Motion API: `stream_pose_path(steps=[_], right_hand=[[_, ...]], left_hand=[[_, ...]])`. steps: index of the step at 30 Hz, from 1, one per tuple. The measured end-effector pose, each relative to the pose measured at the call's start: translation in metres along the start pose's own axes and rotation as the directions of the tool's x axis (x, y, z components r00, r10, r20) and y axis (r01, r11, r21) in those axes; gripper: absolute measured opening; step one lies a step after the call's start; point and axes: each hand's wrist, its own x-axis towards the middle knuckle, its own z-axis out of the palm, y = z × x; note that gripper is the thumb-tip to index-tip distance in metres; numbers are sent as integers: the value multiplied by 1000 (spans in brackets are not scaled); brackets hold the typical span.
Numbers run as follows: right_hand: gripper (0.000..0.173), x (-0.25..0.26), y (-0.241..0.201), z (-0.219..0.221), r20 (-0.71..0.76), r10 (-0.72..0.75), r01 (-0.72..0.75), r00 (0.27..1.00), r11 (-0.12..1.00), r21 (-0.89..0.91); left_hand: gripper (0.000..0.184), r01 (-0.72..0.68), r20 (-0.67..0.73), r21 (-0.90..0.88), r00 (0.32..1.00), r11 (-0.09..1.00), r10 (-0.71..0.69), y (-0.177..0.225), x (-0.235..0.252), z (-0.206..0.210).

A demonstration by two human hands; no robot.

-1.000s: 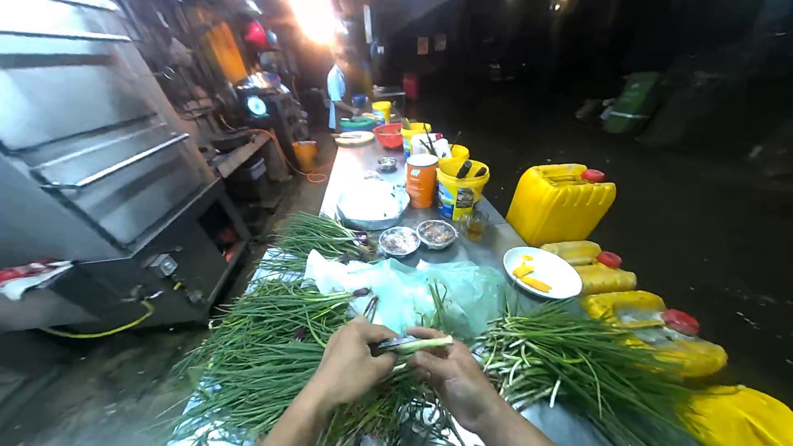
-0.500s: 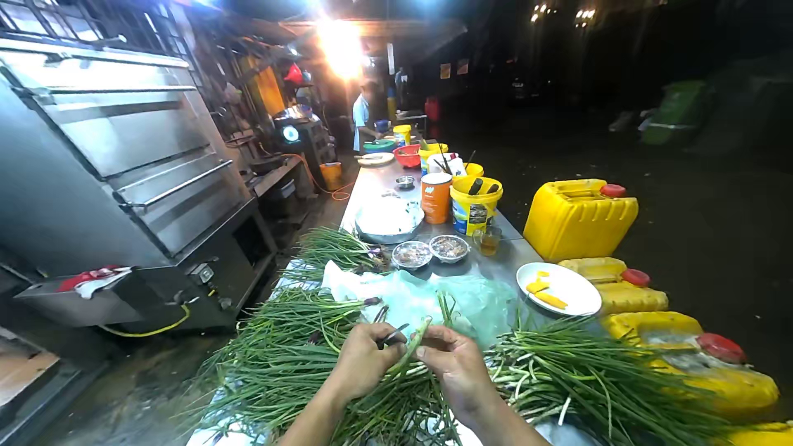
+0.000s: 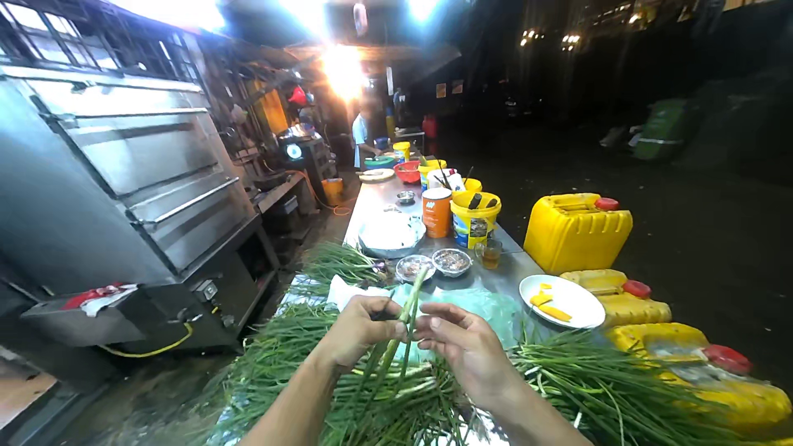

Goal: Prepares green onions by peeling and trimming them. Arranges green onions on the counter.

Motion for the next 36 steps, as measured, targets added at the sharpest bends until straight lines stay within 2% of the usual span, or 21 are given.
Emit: stream_pose_path(steps=[4, 7, 9, 12, 15, 17, 20, 22, 25, 26, 27, 28, 29, 30, 31, 32, 33, 34, 35, 36], right_hand=[[35, -1, -25, 10, 169, -21, 10, 985, 998, 67], [32, -1, -41, 26, 186, -62, 57, 981, 998, 32], [28, 1, -51, 36, 124, -98, 106, 987, 993, -56], [21, 3, -61, 45, 1, -127, 126, 992, 979, -163], [12, 4, -59, 41, -7, -175, 174, 984, 980, -101], [11, 3, -55, 31, -7, -188, 188, 982, 982, -15], [12, 1, -45, 10, -87, -190, 197, 978, 977, 82], [12, 0, -33, -4, -154, -181, 201, 971, 971, 130], [11, 1, -7, -11, -206, -138, 171, 969, 973, 153], [10, 2, 4, -11, -189, -145, 161, 971, 984, 72], [9, 4, 15, -11, -140, -151, 138, 979, 986, -97], [8, 7, 27, -11, -57, -131, 105, 990, 937, -333], [11, 11, 37, -11, 38, -53, 65, 998, 801, -595], [21, 16, 46, -10, 107, 78, 41, 991, 588, -808], [34, 22, 57, -6, 122, 210, 40, 970, 359, -933], [47, 26, 67, 0, 97, 298, 46, 950, 175, -983], [54, 28, 75, 4, 65, 306, 48, 950, 65, -997], [56, 29, 80, 5, 50, 245, 42, 968, 39, -998], [54, 29, 80, 4, 56, 130, 42, 990, 108, -993], [49, 29, 73, 4, 67, -6, 66, 998, 251, -966]], left_hand=[[12, -104, 28, -167, 994, 980, 110, 35, 9, -14], [14, -146, 44, -154, 987, 977, 155, 55, 14, -14], [12, -179, 45, -55, 982, 982, 181, 68, 15, -8], [5, -187, 40, 203, 982, 961, 183, 85, 12, 6], [5, -134, 54, 414, 991, 900, 122, 97, 9, 10], [8, -118, 68, 469, 993, 875, 97, 101, 6, 3], [5, -56, 20, 554, 998, 830, 54, 106, -2, -20], [4, -43, -14, 498, 998, 866, 58, 105, -8, -40], [9, -93, -10, 258, 995, 962, 99, 101, -15, -57], [11, -116, 15, 189, 993, 975, 115, 100, -15, -60], [14, -136, 43, 133, 990, 982, 131, 99, -15, -60], [15, -147, 70, 89, 988, 985, 141, 99, -14, -58], [16, -155, 96, 56, 984, 986, 149, 98, -12, -56], [17, -159, 123, 27, 980, 987, 154, 97, -10, -54], [18, -161, 144, 2, 977, 987, 159, 96, -7, -51], [18, -163, 156, -11, 974, 987, 163, 94, -5, -49], [19, -168, 159, -8, 973, 986, 168, 93, -4, -45], [18, -169, 154, 13, 974, 986, 165, 91, -3, -42], [17, -159, 138, 49, 979, 986, 151, 89, -3, -38], [16, -132, 111, 108, 987, 985, 120, 88, -3, -32]])
